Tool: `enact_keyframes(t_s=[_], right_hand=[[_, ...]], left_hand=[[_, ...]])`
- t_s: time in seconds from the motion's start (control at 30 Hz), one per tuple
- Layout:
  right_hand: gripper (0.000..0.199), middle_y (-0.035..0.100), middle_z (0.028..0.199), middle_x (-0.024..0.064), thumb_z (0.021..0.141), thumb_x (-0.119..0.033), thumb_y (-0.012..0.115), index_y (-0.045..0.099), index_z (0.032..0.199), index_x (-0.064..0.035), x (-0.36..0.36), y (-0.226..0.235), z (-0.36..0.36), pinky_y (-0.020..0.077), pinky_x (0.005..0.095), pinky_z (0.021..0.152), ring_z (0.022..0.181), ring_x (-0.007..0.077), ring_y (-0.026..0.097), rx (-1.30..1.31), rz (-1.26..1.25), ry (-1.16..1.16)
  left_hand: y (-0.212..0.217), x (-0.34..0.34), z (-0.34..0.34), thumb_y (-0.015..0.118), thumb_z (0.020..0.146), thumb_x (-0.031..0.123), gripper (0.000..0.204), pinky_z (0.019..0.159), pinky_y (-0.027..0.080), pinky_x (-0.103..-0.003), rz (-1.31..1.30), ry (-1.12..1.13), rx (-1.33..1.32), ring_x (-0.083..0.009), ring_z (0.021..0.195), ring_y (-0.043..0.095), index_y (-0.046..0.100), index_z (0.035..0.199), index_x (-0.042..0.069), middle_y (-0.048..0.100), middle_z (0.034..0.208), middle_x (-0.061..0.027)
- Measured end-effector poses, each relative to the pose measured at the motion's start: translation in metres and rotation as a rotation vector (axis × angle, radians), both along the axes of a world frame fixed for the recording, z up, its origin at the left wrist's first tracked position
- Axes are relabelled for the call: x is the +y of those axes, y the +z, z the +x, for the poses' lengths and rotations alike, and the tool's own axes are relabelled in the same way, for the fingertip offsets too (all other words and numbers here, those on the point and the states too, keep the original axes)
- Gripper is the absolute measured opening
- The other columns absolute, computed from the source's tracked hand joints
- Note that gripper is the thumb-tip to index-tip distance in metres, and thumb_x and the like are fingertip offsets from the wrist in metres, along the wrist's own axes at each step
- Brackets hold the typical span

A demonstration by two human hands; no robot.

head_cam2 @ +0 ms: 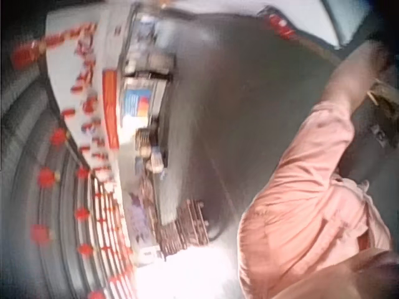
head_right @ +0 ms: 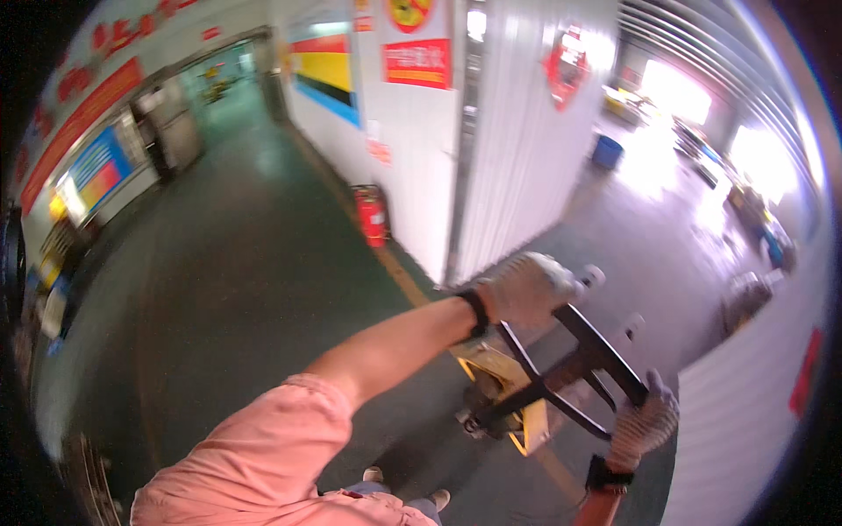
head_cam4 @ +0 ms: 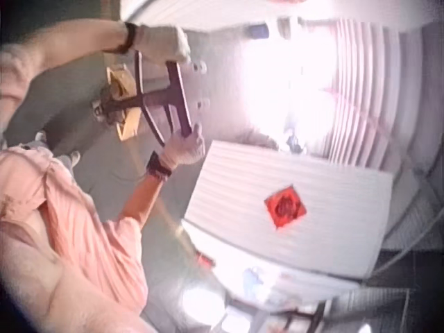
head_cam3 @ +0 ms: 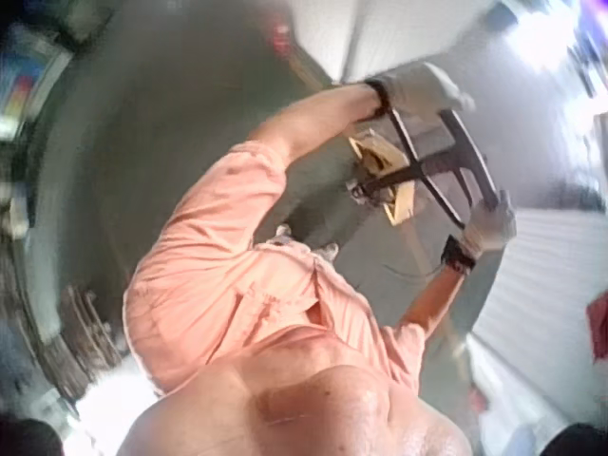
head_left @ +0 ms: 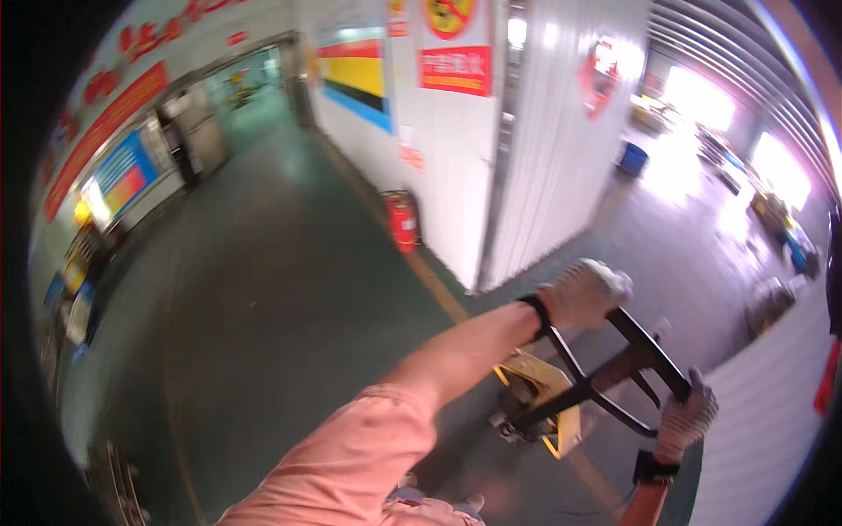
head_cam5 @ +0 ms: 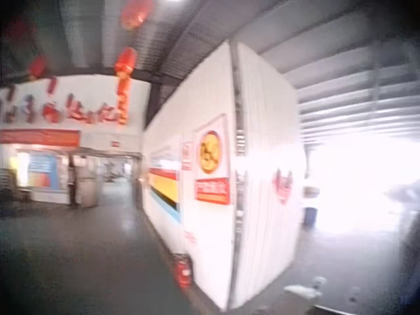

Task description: Transporting large bags using a pallet jack in a warehouse or manufacturing facility.

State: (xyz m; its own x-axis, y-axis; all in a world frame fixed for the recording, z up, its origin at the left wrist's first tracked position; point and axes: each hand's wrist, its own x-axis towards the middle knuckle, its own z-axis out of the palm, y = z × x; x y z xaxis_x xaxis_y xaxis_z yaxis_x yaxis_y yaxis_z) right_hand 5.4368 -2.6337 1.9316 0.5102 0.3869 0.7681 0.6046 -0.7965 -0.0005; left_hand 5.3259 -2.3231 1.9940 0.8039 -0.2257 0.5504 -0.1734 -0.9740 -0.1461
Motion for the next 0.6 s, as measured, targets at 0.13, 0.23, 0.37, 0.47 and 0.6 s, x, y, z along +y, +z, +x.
enact_keyframes(t_s=[0.13, 0.23, 0.37, 0.47, 0.6], right_hand=[[0.041, 0.062, 0.087, 0.0068, 0.073, -0.012, 0.071, 0.065, 0.113, -0.0176, 0.009, 0.003, -0.002, 0.0454, 0.0455, 0.081, 0.085, 0.0295, 0.060, -0.070, -0.009, 0.009], [0.042, 0.061, 0.086, 0.0054, 0.072, -0.011, 0.072, 0.064, 0.112, -0.0177, 0.004, -0.001, 0.007, 0.0442, 0.0449, 0.080, 0.083, 0.0289, 0.059, -0.122, 0.013, 0.022], [0.042, 0.060, 0.086, 0.0041, 0.071, -0.011, 0.072, 0.063, 0.110, -0.0180, 0.004, -0.007, 0.012, 0.0438, 0.0452, 0.080, 0.083, 0.0285, 0.059, -0.205, 0.024, 0.034], [0.042, 0.060, 0.086, 0.0040, 0.070, -0.010, 0.072, 0.062, 0.110, -0.0184, 0.003, -0.013, 0.012, 0.0440, 0.0452, 0.080, 0.083, 0.0280, 0.058, -0.171, 0.013, -0.005], [0.043, 0.060, 0.086, 0.0037, 0.069, -0.009, 0.071, 0.063, 0.110, -0.0189, 0.014, -0.011, 0.033, 0.0442, 0.0455, 0.080, 0.083, 0.0279, 0.059, -0.159, 0.009, -0.004]], left_hand=[[-0.004, 0.013, 0.016, 0.064, 0.075, 0.018, 0.027, 0.069, 0.051, -0.045, 0.016, -0.043, 0.038, -0.0322, 0.075, 0.065, 0.059, 0.099, 0.007, 0.063, 0.077, -0.0124], [-0.007, 0.013, 0.029, 0.064, 0.077, 0.019, 0.021, 0.068, 0.050, -0.046, 0.030, -0.086, 0.009, -0.0321, 0.075, 0.064, 0.058, 0.093, 0.008, 0.061, 0.077, -0.0118], [-0.012, 0.013, 0.038, 0.064, 0.078, 0.020, 0.022, 0.066, 0.048, -0.047, 0.038, -0.081, 0.007, -0.0318, 0.074, 0.064, 0.058, 0.094, 0.007, 0.061, 0.077, -0.0108], [-0.027, 0.016, 0.052, 0.062, 0.080, 0.019, 0.020, 0.063, 0.047, -0.046, 0.032, -0.134, -0.088, -0.0314, 0.072, 0.062, 0.058, 0.095, 0.006, 0.060, 0.076, -0.0100], [-0.023, 0.025, 0.075, 0.060, 0.081, 0.019, 0.018, 0.062, 0.047, -0.046, 0.035, -0.175, -0.143, -0.0313, 0.070, 0.063, 0.059, 0.095, 0.006, 0.060, 0.075, -0.0103]])
